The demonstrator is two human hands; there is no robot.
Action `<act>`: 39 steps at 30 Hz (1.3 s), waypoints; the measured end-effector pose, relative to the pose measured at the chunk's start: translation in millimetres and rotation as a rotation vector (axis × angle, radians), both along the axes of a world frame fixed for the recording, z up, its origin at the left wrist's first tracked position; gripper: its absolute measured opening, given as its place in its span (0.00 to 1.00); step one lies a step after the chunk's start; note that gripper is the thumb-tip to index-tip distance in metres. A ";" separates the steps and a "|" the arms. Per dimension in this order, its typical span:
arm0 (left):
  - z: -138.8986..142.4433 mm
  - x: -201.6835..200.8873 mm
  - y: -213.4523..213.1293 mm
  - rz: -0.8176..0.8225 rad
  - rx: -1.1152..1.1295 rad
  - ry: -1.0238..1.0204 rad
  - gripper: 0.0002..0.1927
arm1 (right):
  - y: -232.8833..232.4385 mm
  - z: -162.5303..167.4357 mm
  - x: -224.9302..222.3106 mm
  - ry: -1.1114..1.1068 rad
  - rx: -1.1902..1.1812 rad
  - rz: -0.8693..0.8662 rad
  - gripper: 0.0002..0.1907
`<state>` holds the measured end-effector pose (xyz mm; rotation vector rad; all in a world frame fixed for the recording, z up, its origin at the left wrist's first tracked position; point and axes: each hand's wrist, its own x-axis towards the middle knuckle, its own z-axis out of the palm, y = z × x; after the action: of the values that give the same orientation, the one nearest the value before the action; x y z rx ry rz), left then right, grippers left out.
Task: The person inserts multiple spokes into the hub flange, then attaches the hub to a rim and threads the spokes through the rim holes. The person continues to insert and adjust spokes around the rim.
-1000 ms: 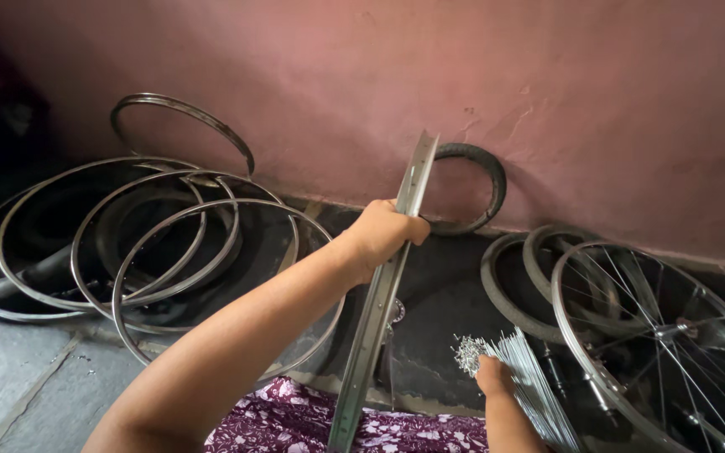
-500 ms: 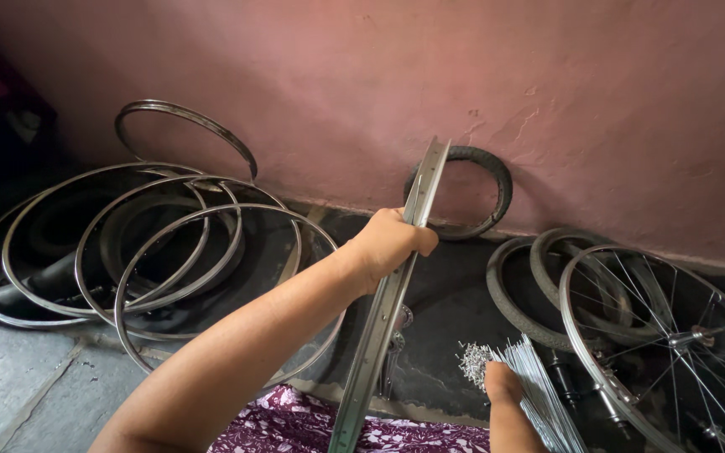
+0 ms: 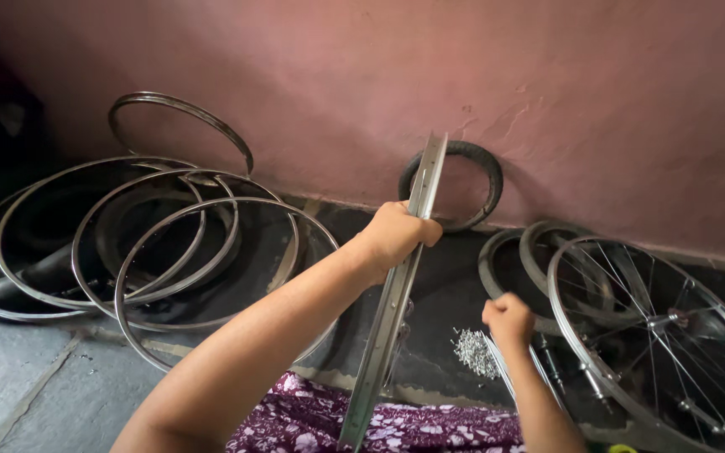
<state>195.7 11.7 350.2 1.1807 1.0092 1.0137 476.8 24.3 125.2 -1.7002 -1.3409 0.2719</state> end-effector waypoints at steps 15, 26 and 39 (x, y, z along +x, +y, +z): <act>-9.9 -12.4 -4.4 0.036 0.033 0.018 0.04 | -24.1 321.4 -117.3 -0.409 0.396 0.848 0.10; -14.1 -5.3 -1.1 0.017 0.048 0.052 0.06 | -15.8 346.6 -148.9 -0.261 0.071 1.018 0.07; -13.3 -3.8 -1.6 0.007 0.078 0.064 0.06 | -17.0 351.9 -157.2 -0.696 0.094 0.843 0.07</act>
<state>191.9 10.1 337.0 1.2811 1.0321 1.0348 319.6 7.3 477.1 -1.0823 -2.5155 0.0733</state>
